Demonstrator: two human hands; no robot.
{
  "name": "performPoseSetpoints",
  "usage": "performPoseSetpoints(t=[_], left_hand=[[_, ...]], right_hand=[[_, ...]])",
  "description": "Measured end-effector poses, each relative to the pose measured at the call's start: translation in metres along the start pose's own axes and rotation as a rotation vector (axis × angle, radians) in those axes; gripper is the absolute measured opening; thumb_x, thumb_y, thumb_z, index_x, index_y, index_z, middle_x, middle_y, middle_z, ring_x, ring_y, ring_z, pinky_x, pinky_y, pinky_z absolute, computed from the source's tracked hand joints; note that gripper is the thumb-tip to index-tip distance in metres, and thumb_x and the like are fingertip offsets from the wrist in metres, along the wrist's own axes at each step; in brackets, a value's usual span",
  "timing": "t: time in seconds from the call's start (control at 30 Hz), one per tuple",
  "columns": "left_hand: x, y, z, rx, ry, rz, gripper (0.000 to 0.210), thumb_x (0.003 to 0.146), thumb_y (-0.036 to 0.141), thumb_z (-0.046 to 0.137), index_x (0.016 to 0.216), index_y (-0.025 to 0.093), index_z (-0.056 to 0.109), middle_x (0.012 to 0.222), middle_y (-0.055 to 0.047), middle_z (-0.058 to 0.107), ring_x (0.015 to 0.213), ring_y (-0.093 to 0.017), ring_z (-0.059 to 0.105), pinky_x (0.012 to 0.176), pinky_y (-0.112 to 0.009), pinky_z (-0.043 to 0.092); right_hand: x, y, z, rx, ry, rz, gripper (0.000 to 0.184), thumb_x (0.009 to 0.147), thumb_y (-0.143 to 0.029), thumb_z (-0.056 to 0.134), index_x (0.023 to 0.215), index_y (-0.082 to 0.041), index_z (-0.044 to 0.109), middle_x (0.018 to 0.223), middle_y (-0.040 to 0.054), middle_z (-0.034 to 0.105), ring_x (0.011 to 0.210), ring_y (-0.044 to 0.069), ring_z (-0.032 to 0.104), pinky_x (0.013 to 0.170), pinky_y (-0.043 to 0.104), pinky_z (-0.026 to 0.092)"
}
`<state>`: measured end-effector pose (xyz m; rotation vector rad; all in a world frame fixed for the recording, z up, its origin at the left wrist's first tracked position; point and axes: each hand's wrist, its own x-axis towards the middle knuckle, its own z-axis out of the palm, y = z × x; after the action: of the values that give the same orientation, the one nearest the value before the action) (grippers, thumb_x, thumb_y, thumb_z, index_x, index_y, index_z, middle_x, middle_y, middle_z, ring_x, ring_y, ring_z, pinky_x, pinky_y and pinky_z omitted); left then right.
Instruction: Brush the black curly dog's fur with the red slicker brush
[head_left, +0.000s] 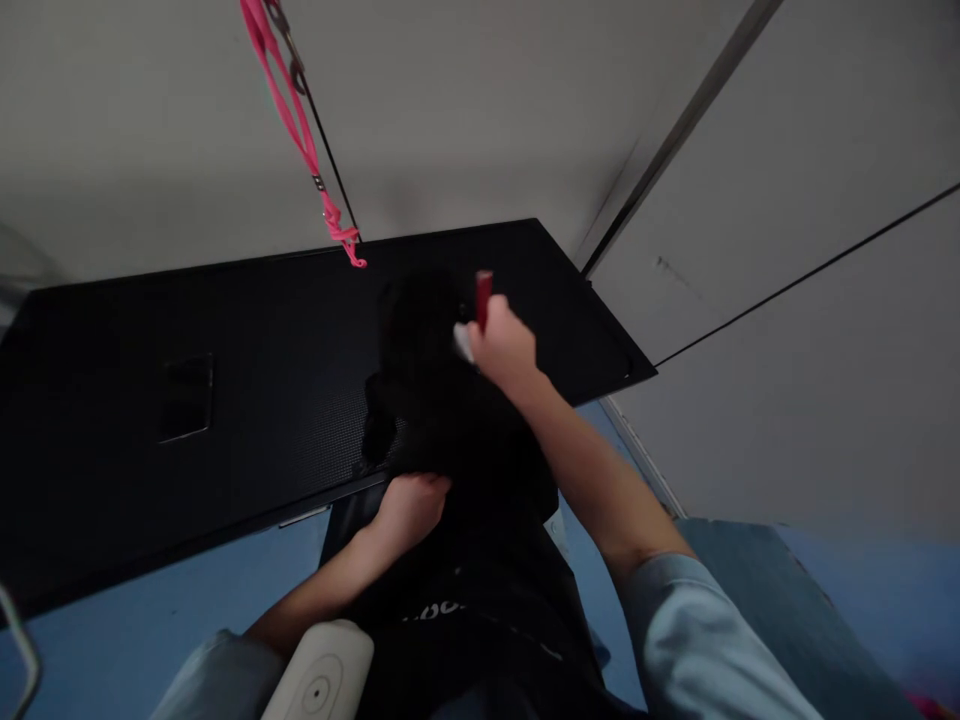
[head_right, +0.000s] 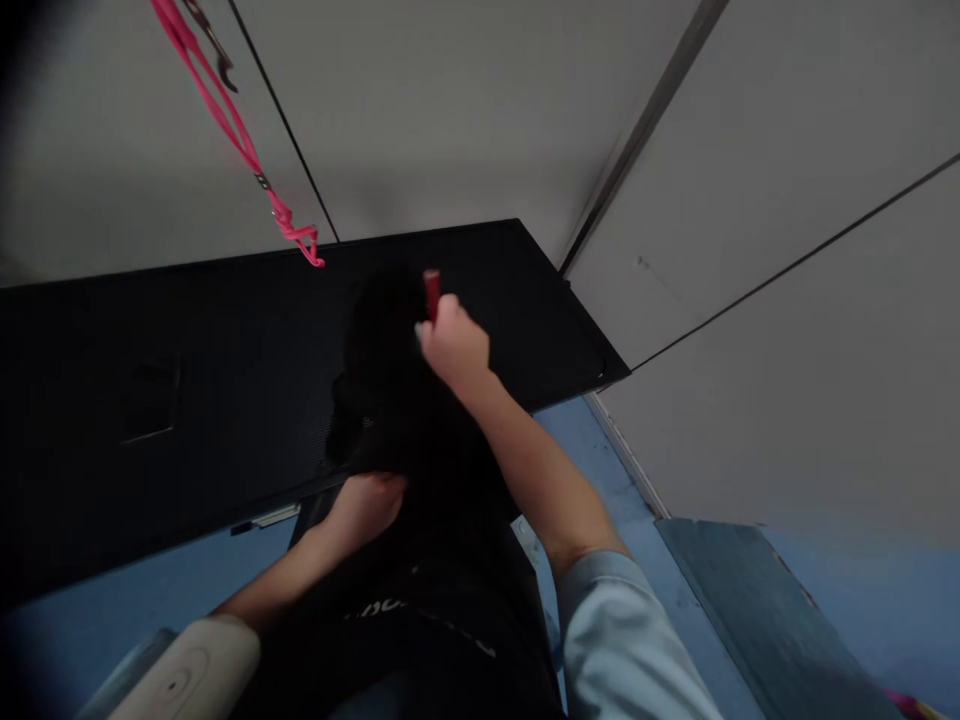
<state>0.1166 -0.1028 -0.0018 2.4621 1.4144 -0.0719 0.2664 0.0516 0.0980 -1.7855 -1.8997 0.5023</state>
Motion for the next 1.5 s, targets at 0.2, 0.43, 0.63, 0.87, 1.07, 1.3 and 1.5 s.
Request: performPoseSetpoints(t=[0.2, 0.43, 0.63, 0.87, 1.07, 1.3, 1.5], left_hand=[[-0.011, -0.024, 0.01, -0.221, 0.4, 0.032, 0.018, 0.079, 0.012, 0.045, 0.081, 0.016, 0.062, 0.075, -0.006, 0.061, 0.072, -0.017, 0.059, 0.067, -0.028, 0.046], [0.002, -0.042, -0.019, -0.244, 0.695, -0.025, 0.031, 0.082, 0.025, 0.051, 0.111, 0.018, 0.058, 0.11, -0.009, 0.055, 0.104, -0.021, 0.051, 0.089, -0.037, 0.042], [0.016, -0.026, -0.002, -0.116, 0.468, -0.149, 0.029, 0.09, 0.027, 0.038, 0.102, 0.02, 0.063, 0.094, -0.008, 0.058, 0.085, -0.016, 0.054, 0.076, -0.028, 0.044], [0.024, 0.009, 0.005, 0.032, 0.23, -0.143, 0.023, 0.087, 0.016, 0.037, 0.092, 0.017, 0.06, 0.089, -0.008, 0.056, 0.075, -0.018, 0.054, 0.061, -0.029, 0.041], [0.026, 0.013, 0.001, 0.024, 0.176, -0.124, 0.019, 0.085, 0.013, 0.038, 0.089, 0.016, 0.057, 0.089, -0.007, 0.055, 0.074, -0.019, 0.055, 0.059, -0.029, 0.042], [0.03, 0.016, 0.0, 0.021, 0.123, -0.136, 0.019, 0.084, 0.011, 0.039, 0.088, 0.015, 0.057, 0.089, -0.008, 0.054, 0.074, -0.019, 0.055, 0.058, -0.03, 0.043], [0.03, 0.017, -0.003, 0.008, 0.103, -0.136, 0.018, 0.083, 0.011, 0.039, 0.086, 0.015, 0.057, 0.089, -0.008, 0.053, 0.074, -0.018, 0.056, 0.059, -0.029, 0.043]], right_hand=[[-0.042, 0.05, 0.021, 0.835, -0.636, 0.227, 0.016, 0.067, -0.022, 0.058, 0.08, -0.019, 0.049, 0.063, -0.0024, 0.052, 0.054, 0.012, 0.051, 0.051, 0.024, 0.041], [-0.119, 0.054, 0.062, 1.048, -0.553, 0.29, 0.016, 0.074, -0.028, 0.05, 0.089, -0.026, 0.047, 0.075, -0.0025, 0.054, 0.058, 0.013, 0.052, 0.056, 0.025, 0.043], [-0.123, 0.065, 0.057, 1.069, -0.459, 0.351, 0.014, 0.072, -0.03, 0.052, 0.084, -0.023, 0.051, 0.072, 0.0031, 0.058, 0.061, 0.018, 0.057, 0.059, 0.032, 0.045], [-0.03, 0.015, 0.041, 0.512, -0.318, -0.028, 0.03, 0.071, -0.033, 0.055, 0.097, -0.02, 0.046, 0.086, 0.0035, 0.061, 0.076, 0.018, 0.06, 0.071, 0.032, 0.046], [-0.017, -0.024, 0.023, 0.094, -0.221, -0.252, 0.029, 0.081, -0.037, 0.046, 0.103, -0.018, 0.045, 0.084, 0.0047, 0.062, 0.069, 0.017, 0.059, 0.063, 0.028, 0.043], [-0.019, -0.014, 0.022, 0.015, -0.057, -0.192, 0.027, 0.084, -0.036, 0.041, 0.105, -0.018, 0.043, 0.096, 0.0082, 0.061, 0.081, 0.019, 0.06, 0.069, 0.03, 0.043], [-0.014, -0.009, 0.024, -0.029, -0.236, -0.153, 0.024, 0.08, -0.035, 0.047, 0.098, -0.018, 0.047, 0.086, 0.0066, 0.062, 0.076, 0.02, 0.06, 0.066, 0.03, 0.043]])
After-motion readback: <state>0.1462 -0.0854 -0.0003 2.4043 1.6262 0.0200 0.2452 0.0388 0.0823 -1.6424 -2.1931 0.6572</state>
